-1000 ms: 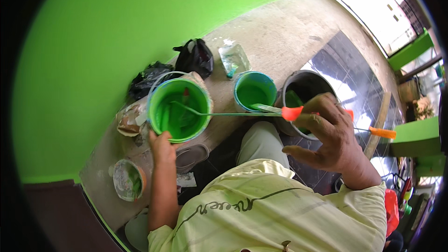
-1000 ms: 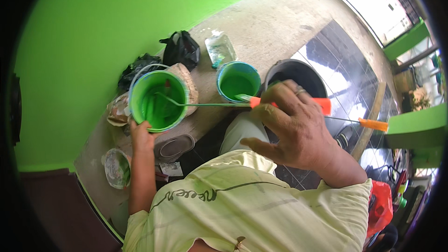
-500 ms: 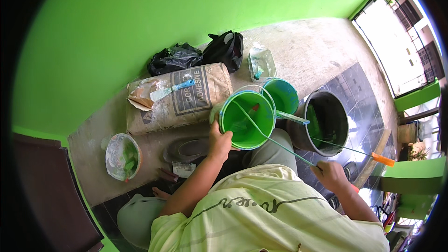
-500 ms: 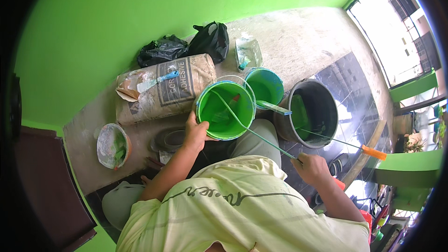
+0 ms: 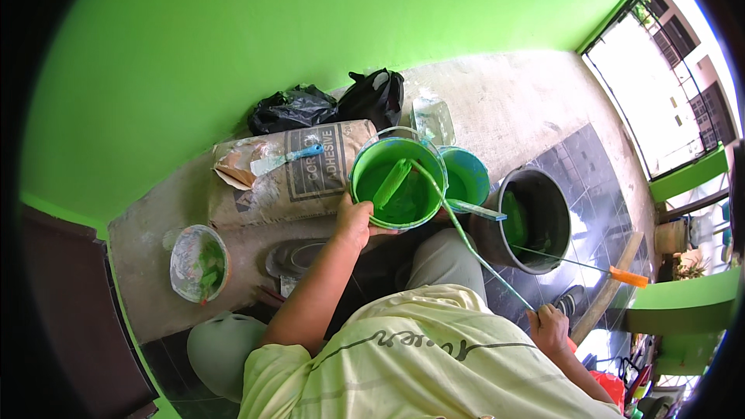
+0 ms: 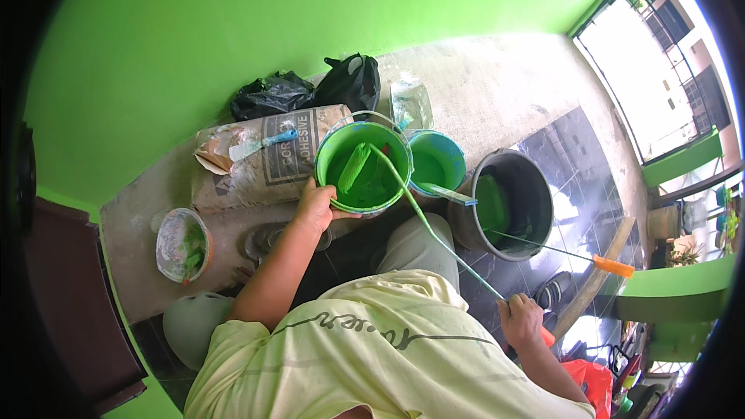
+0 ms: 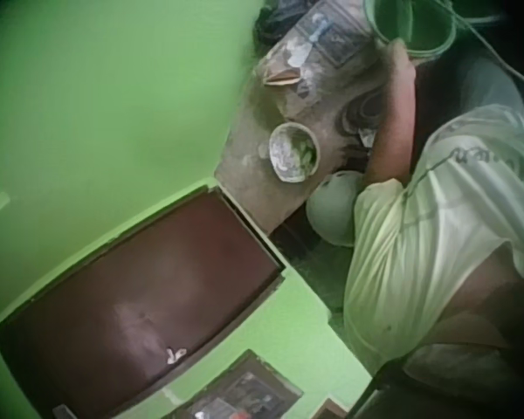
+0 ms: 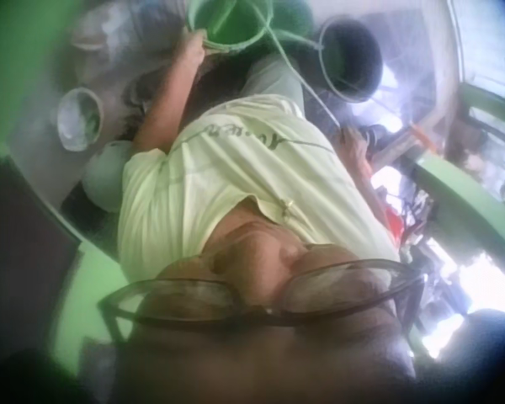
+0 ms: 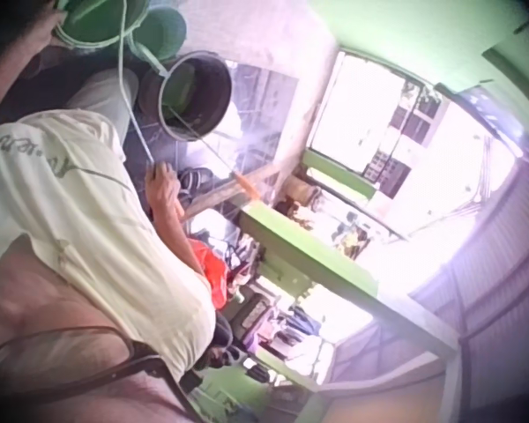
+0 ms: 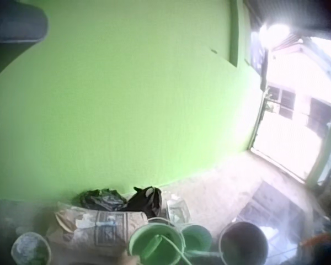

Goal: The person opens a cardboard box and removes a small wrapped item. Then the person walks to a corner with paint supplies, picks up a paint can, and uses a stir stick to mix green paint, transferring it between containers.

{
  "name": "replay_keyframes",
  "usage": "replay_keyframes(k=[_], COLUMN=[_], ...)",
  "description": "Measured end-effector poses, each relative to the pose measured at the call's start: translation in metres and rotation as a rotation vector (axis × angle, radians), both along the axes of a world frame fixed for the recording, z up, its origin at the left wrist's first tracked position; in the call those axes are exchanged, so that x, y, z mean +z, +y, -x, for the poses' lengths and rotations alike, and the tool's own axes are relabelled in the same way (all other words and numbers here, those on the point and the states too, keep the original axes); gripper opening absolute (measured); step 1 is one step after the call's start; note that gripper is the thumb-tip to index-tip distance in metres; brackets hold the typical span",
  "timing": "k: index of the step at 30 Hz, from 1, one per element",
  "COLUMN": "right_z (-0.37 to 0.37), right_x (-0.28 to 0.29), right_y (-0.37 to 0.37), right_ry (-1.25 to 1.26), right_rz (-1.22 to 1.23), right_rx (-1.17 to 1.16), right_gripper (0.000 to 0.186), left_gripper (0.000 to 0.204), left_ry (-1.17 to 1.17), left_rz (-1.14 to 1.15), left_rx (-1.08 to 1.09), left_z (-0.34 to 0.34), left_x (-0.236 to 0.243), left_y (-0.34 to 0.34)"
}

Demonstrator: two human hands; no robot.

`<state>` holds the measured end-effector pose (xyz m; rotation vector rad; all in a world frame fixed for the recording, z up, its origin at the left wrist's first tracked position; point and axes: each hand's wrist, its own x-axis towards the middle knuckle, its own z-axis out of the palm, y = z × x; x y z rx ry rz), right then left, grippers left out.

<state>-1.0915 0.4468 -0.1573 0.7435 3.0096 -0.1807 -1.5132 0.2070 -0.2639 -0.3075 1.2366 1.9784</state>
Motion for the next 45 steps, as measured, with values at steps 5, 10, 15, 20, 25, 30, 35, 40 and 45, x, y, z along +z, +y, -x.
replay_keyframes(k=[5,10,15,20,25,30,35,40,45], right_z=[0.017,0.016,0.016,0.020,0.026,0.034,0.000,-0.064,-0.097], right_x=[0.012,-0.003,-0.032,-0.029,-0.002,0.046,0.082,0.131,0.163], right_y=[0.000,-0.001,-0.001,-0.011,-0.006,0.005,0.039,0.080,0.105], right_ry=[0.164,0.203,0.066,0.031,-0.074,-0.282,-0.156,0.011,0.053], right_rz=[0.005,0.032,0.038,0.239,0.520,1.158,1.395,1.208,0.911], right_rx=[-0.004,-0.026,-0.036,-0.056,-0.117,-0.448,-0.440,-0.634,-0.806], right_gripper=[0.032,0.033,0.038,0.038,0.041,0.052,0.051,0.050,0.049], left_gripper=[0.069,0.061,0.053,0.053,0.058,0.060,0.059,0.077,0.078], left_ry=[0.028,0.157,0.339,0.355,0.369,0.375,0.351,0.319,0.330], left_rz=[-0.034,-0.005,0.028,0.020,0.094,0.094,0.100,0.109,0.111], left_rx=[0.106,0.224,0.243,0.261,0.241,0.259,0.276,0.278,0.293], left_z=[0.007,0.005,-0.005,-0.011,-0.008,-0.007,-0.003,0.007,0.017], left_x=[0.007,0.026,0.037,0.041,0.016,0.030,0.049,0.051,0.050], left_y=[-0.010,-0.017,-0.021,-0.021,-0.017,-0.015,-0.020,-0.026,-0.035])
